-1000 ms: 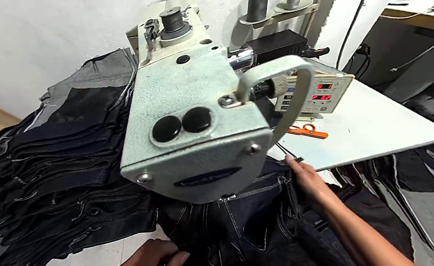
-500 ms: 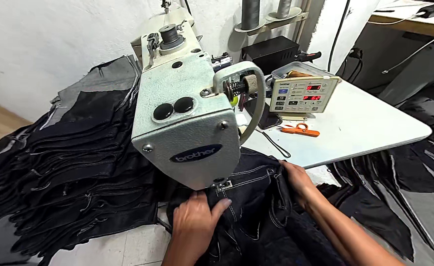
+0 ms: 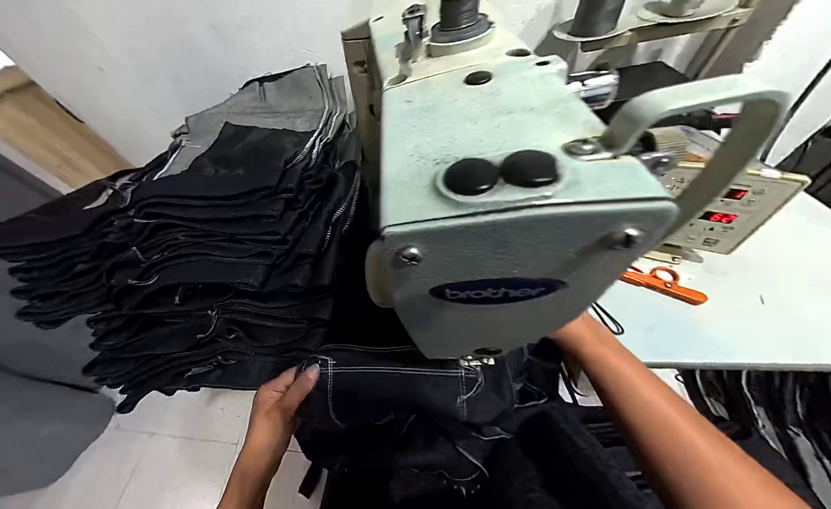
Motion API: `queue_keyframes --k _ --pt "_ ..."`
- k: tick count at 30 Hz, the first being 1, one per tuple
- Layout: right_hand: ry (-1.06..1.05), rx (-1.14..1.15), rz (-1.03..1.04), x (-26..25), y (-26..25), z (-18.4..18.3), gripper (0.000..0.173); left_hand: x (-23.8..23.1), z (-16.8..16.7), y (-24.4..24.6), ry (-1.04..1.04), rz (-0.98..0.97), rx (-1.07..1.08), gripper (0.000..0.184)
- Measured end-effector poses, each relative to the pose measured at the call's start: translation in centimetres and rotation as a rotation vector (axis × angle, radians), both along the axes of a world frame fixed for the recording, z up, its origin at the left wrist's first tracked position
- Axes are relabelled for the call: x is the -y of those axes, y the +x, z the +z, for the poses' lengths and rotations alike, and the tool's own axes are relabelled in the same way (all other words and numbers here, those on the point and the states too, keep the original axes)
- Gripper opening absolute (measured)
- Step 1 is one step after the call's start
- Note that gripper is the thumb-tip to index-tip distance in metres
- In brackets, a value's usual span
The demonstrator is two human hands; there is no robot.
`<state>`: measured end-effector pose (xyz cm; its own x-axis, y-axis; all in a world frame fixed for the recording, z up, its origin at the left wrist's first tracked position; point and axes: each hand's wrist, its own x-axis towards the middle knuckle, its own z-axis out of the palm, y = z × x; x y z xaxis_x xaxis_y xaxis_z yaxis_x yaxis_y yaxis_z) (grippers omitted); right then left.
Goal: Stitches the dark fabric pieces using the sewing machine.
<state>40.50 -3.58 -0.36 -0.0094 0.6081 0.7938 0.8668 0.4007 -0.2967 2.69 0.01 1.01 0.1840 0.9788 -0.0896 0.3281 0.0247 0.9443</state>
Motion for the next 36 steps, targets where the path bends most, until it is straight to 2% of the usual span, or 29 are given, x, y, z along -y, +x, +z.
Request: queue_keyframes --k 2,5,7,9,11,15,18,19,24,27,29,31,33,34,36 --pt "-0.008 -0.01 0.055 -2.1 2.2 -1.5 0.032 1.2 0.5 0.6 0.064 -0.055 -0.048 0.021" --pt "-0.265 -0.21 0.069 -2.3 3.0 -1.8 0.025 2.9 1.9 2.1 0.115 -0.076 -0.086 0.02" --pt "-0.495 -0.365 -0.002 -2.0 3.1 -1.7 0.021 3.2 2.4 3.7 0.171 -0.086 -0.059 0.021" --pt "-0.726 -0.527 -0.134 -1.6 2.9 -1.4 0.025 3.4 2.9 5.4 0.261 -0.138 -0.067 0.027" --pt "-0.774 -0.615 -0.241 -0.8 2.4 -1.5 0.03 3.0 3.1 5.8 0.25 -0.127 -0.053 0.027" --pt "-0.664 -0.443 -0.215 1.2 1.7 -2.0 0.037 -0.6 1.7 2.2 0.02 0.051 0.088 0.019" --pt "-0.535 -0.286 -0.137 1.9 0.4 -3.4 0.036 -1.3 0.0 -0.1 -0.01 0.048 0.16 0.021" --pt "-0.547 -0.278 -0.132 2.0 0.4 -3.6 0.036 -1.1 -0.2 -0.2 -0.01 0.034 0.16 0.021" --pt "-0.862 -0.287 -0.244 1.8 2.0 -3.4 0.033 -0.3 0.1 0.7 0.056 -0.025 0.065 0.019" --pt "-0.706 -0.305 -0.211 2.4 2.4 -3.5 0.03 -0.2 0.1 1.1 0.078 -0.05 0.049 0.017" --pt "-0.508 -0.327 -0.137 3.5 1.9 -3.4 0.031 -0.4 -0.3 1.0 0.082 -0.051 0.062 0.017" --pt "-0.246 -0.346 -0.103 4.7 0.0 -1.6 0.029 -0.6 -0.6 0.9 0.069 -0.044 0.074 0.017" --pt "-0.15 -0.382 -0.183 5.5 -2.3 1.7 0.027 -0.7 -0.5 1.0 0.061 -0.032 0.081 0.017" --pt "-0.14 -0.418 -0.218 5.8 -2.8 2.0 0.03 -0.8 -0.5 1.0 0.064 -0.032 0.079 0.017" --pt "-0.146 -0.362 -0.407 5.9 -2.8 1.8 0.02 -0.8 -0.6 1.0 0.084 -0.042 0.063 0.017"
